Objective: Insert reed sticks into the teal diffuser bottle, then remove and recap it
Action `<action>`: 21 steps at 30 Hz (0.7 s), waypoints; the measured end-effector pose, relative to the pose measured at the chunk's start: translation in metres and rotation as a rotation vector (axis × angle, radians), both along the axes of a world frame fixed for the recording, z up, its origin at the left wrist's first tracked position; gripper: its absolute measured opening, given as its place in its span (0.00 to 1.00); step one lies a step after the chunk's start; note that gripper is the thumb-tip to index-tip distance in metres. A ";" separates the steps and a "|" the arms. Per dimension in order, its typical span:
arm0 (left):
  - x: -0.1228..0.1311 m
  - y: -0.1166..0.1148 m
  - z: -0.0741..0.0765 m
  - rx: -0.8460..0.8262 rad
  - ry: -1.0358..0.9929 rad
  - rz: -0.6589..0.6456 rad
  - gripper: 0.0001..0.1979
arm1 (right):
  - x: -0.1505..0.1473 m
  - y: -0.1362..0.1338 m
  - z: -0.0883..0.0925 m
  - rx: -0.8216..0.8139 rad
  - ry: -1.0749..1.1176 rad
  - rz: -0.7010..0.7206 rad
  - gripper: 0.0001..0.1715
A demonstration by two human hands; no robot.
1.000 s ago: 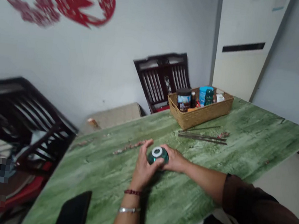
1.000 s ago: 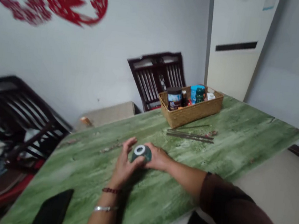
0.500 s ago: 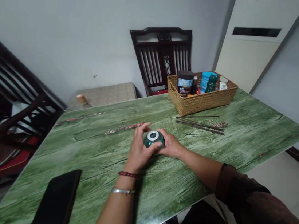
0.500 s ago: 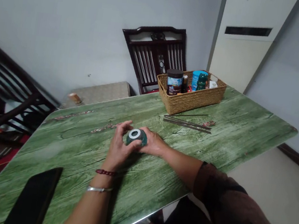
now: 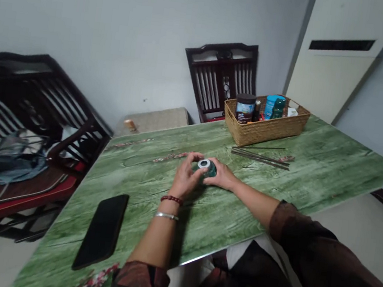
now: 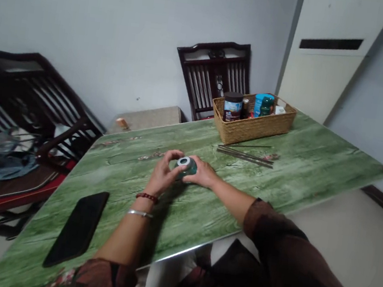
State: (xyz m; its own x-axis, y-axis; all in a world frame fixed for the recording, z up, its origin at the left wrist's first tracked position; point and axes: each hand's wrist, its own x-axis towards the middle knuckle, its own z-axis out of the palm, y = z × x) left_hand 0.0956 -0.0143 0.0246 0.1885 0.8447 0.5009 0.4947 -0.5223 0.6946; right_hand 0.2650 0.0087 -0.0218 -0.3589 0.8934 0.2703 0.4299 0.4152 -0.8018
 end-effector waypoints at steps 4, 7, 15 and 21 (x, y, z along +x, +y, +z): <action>-0.005 -0.001 0.006 -0.094 0.062 -0.022 0.20 | 0.001 0.002 0.002 -0.022 0.035 0.018 0.49; -0.015 -0.011 0.010 -0.163 0.113 -0.057 0.23 | 0.006 0.002 0.005 -0.086 0.057 0.037 0.51; -0.017 -0.006 0.012 -0.149 -0.024 -0.087 0.27 | 0.025 0.006 0.002 -0.282 0.247 0.031 0.50; -0.015 -0.003 -0.002 -0.211 -0.175 -0.121 0.31 | 0.032 0.004 -0.001 -0.287 0.238 0.088 0.40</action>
State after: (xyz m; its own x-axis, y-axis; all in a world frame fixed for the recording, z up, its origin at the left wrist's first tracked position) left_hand 0.0805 -0.0172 0.0221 0.2203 0.9103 0.3505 0.3008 -0.4052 0.8633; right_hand 0.2969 0.0130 -0.0223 -0.3952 0.9133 0.0984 0.1902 0.1862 -0.9639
